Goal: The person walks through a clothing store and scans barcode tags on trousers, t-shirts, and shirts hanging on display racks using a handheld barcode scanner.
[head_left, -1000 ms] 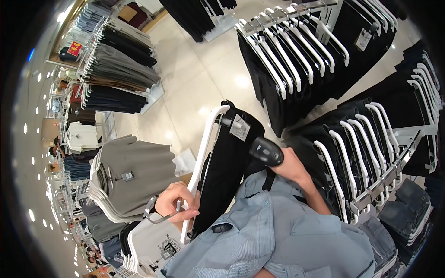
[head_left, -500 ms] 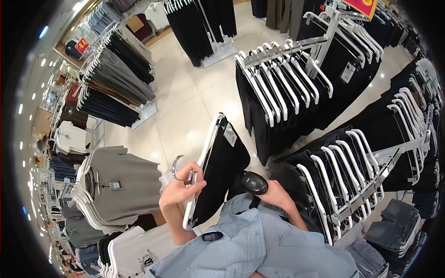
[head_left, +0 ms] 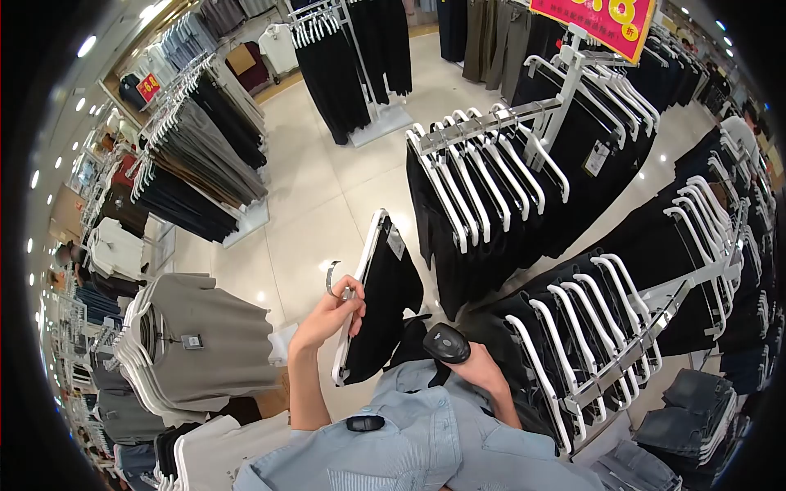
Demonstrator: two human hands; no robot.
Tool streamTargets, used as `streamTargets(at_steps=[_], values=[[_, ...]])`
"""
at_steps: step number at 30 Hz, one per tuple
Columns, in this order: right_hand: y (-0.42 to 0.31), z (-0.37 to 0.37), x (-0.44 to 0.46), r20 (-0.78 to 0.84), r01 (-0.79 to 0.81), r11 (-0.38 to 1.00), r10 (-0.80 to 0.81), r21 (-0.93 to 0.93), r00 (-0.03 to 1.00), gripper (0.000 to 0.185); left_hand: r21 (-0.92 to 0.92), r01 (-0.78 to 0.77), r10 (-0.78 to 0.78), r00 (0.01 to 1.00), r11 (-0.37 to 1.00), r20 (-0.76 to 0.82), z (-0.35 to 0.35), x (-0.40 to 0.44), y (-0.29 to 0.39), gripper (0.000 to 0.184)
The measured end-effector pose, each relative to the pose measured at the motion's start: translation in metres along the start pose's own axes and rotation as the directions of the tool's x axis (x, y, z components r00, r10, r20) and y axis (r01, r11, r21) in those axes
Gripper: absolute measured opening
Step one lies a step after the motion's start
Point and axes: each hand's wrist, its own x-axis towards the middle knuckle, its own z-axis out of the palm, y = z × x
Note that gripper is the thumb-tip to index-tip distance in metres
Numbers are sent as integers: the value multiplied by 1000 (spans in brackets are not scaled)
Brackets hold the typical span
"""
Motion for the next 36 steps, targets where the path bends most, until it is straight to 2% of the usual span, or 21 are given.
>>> streamTargets(at_steps=[3, 5, 14, 19, 24, 27, 29, 31, 33, 36], values=[[-3, -5, 0, -22, -48, 998, 49, 30, 999, 33, 3, -12, 12, 1000, 1000, 11, 0, 14, 6, 5], [-7, -9, 0, -12, -116, 993, 116, -17, 993, 34, 26, -40, 40, 999, 999, 14, 2, 25, 12, 3], [-22, -17, 11, -145, -127, 991, 133, 47, 981, 35, 52, -60, 59, 998, 997, 23, 3, 82, 40, 6], [-32, -21, 28, -154, -137, 990, 139, 19, 978, 36, 71, -81, 80, 996, 994, 25, 6, 128, 43, 9], [-36, -19, 51, -180, -89, 995, 96, 47, 979, 36, 175, -130, 118, 990, 976, 77, 8, 166, 48, 8], [-52, -22, 59, -170, -139, 990, 142, 33, 975, 36, 199, -157, 143, 986, 967, 84, 10, 189, 45, 8], [-56, -22, 65, -176, -139, 990, 142, 28, 974, 35, 232, -230, 215, 973, 945, 88, 10, 205, 44, 8], [-60, -22, 71, -182, -137, 990, 140, 26, 973, 35, 234, -217, 208, 976, 948, 62, 11, 214, 47, 8], [-63, -23, 76, -184, -113, 994, 111, 3, 977, 35, 343, -212, 212, 976, 915, 39, 12, 226, 48, 14], [-69, -23, 82, -197, -130, 991, 129, 9, 972, 34, 336, -213, 216, 976, 918, 29, 16, 233, 49, 14]])
